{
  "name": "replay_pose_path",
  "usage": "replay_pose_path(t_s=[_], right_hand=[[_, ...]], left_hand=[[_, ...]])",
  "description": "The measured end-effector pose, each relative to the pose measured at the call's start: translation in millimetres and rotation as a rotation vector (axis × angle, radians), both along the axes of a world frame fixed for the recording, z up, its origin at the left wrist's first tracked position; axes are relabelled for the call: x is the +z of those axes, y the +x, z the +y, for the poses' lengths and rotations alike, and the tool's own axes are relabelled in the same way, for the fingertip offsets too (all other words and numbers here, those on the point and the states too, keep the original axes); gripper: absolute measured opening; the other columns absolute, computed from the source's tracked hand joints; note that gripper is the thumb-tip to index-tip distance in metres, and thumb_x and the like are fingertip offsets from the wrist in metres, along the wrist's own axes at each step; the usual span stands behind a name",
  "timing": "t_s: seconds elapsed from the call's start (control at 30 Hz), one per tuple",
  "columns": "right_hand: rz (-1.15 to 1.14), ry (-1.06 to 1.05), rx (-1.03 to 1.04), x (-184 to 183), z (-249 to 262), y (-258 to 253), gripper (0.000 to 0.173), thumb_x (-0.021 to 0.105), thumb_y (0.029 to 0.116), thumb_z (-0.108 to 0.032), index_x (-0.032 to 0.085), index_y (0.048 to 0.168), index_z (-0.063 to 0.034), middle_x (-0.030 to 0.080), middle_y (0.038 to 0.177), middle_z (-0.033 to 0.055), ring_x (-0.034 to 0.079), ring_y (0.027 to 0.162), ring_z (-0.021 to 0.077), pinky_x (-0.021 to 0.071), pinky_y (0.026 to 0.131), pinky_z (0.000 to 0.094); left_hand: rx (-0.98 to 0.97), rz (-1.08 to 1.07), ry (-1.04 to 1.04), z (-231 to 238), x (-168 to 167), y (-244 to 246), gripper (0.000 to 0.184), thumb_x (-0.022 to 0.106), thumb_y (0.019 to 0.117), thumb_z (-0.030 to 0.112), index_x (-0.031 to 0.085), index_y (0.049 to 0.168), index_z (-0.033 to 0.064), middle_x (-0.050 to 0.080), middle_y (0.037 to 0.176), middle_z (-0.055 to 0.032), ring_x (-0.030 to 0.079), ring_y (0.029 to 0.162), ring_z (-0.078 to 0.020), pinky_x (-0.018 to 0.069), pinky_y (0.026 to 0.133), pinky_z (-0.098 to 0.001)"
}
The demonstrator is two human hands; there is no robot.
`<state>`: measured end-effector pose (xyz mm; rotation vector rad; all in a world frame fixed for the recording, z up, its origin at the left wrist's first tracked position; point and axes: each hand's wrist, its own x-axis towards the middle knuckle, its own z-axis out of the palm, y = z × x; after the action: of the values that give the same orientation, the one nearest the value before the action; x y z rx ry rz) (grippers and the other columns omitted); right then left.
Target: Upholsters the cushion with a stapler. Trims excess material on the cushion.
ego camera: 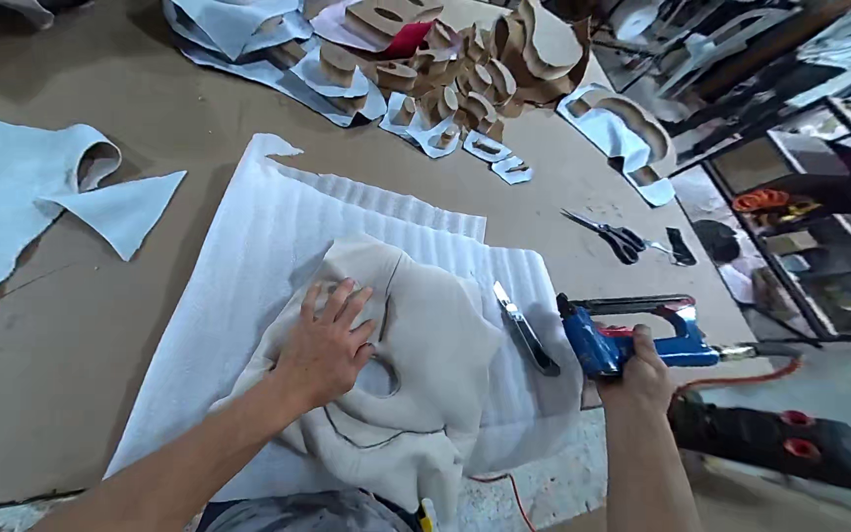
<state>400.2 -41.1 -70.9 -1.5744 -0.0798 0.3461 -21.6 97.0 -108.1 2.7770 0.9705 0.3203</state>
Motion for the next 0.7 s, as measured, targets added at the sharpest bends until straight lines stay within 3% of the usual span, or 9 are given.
replay_pose_path(t_s=[0.07, 0.13, 0.2, 0.27, 0.33, 0.43, 0.5, 0.63, 0.7], right_hand=[[0.041, -0.073, -0.039, -15, 20, 24, 0.052, 0.063, 0.1004, -0.044, 0.052, 0.136, -0.0078, 0.066, 0.110, 0.0093, 0.068, 0.097, 0.0204, 0.0591, 0.084, 0.0456], [0.090, -0.175, 0.002, -23, 31, 44, 0.058, 0.060, 0.1000, -0.052, 0.054, 0.135, -0.0067, 0.065, 0.112, 0.0102, 0.067, 0.096, 0.0199, 0.0580, 0.083, 0.0451], [0.126, -0.368, 0.186, -20, 25, 56, 0.059, 0.043, 0.1035, -0.061, 0.053, 0.129, -0.0088, 0.062, 0.100, 0.0066, 0.062, 0.079, 0.0149, 0.0558, 0.069, 0.0370], [-0.071, -0.654, 0.476, -4, 4, 45, 0.064, 0.035, 0.1094, -0.052, 0.057, 0.126, 0.0056, 0.069, 0.098, 0.0169, 0.068, 0.076, 0.0220, 0.0586, 0.069, 0.0413], [-0.564, -0.815, 0.783, 13, -12, 9, 0.045, 0.055, 0.1029, -0.034, 0.067, 0.114, 0.0087, 0.070, 0.095, 0.0251, 0.070, 0.083, 0.0370, 0.0555, 0.074, 0.0590], [-0.887, -0.882, 0.961, 0, -15, -35, 0.057, 0.073, 0.0876, -0.036, 0.064, 0.129, 0.0017, 0.063, 0.122, 0.0322, 0.062, 0.110, 0.0527, 0.0497, 0.088, 0.0697], [-0.973, -0.866, 0.925, -13, -13, -40, 0.055, 0.074, 0.0892, -0.028, 0.062, 0.134, 0.0026, 0.060, 0.125, 0.0348, 0.058, 0.114, 0.0570, 0.0479, 0.091, 0.0709], [-0.843, -0.838, 0.902, -8, -11, -43, 0.040, 0.057, 0.0981, -0.016, 0.062, 0.129, 0.0091, 0.062, 0.119, 0.0343, 0.062, 0.109, 0.0522, 0.0487, 0.091, 0.0676], [-0.586, -0.666, 0.800, 1, -10, -56, 0.039, 0.040, 0.1043, -0.014, 0.060, 0.126, 0.0113, 0.067, 0.103, 0.0232, 0.067, 0.091, 0.0326, 0.0553, 0.081, 0.0519]], left_hand=[[0.043, 0.002, -0.035, 0, 7, 1, 0.042, 0.044, 0.1037, 0.049, 0.076, 0.121, 0.0286, 0.041, 0.163, -0.0022, 0.023, 0.156, -0.0311, 0.0155, 0.121, -0.0686], [0.182, -0.107, -0.041, 3, 12, -7, 0.037, 0.049, 0.1017, 0.043, 0.078, 0.117, 0.0256, 0.049, 0.156, -0.0047, 0.036, 0.150, -0.0315, 0.0269, 0.118, -0.0655], [0.431, -0.160, -0.060, 1, 16, -18, 0.042, 0.051, 0.0996, 0.038, 0.070, 0.131, 0.0155, 0.054, 0.150, -0.0129, 0.049, 0.139, -0.0365, 0.0386, 0.111, -0.0623], [0.658, -0.118, -0.203, 4, 22, -21, 0.058, 0.052, 0.1006, 0.041, 0.051, 0.148, 0.0078, 0.054, 0.148, -0.0173, 0.054, 0.133, -0.0390, 0.0429, 0.107, -0.0622], [0.783, -0.121, -0.338, 13, 27, -12, 0.062, 0.055, 0.1019, 0.041, 0.043, 0.152, 0.0067, 0.061, 0.139, -0.0170, 0.058, 0.128, -0.0378, 0.0457, 0.105, -0.0615], [0.846, -0.051, -0.414, 28, 39, 11, 0.063, 0.057, 0.1011, 0.044, 0.046, 0.151, 0.0077, 0.063, 0.136, -0.0186, 0.059, 0.126, -0.0386, 0.0474, 0.103, -0.0604], [0.850, 0.007, -0.479, 34, 47, 25, 0.068, 0.061, 0.0981, 0.050, 0.047, 0.150, 0.0071, 0.064, 0.132, -0.0196, 0.060, 0.124, -0.0384, 0.0470, 0.103, -0.0604], [0.788, -0.014, -0.795, 48, 55, 26, 0.071, 0.074, 0.0888, 0.056, 0.059, 0.133, 0.0023, 0.070, 0.112, -0.0224, 0.068, 0.107, -0.0395, 0.0516, 0.093, -0.0638], [0.724, -0.135, -0.980, 58, 64, 25, 0.055, 0.079, 0.0877, 0.047, 0.070, 0.117, 0.0014, 0.073, 0.103, -0.0195, 0.071, 0.097, -0.0333, 0.0554, 0.089, -0.0576]])
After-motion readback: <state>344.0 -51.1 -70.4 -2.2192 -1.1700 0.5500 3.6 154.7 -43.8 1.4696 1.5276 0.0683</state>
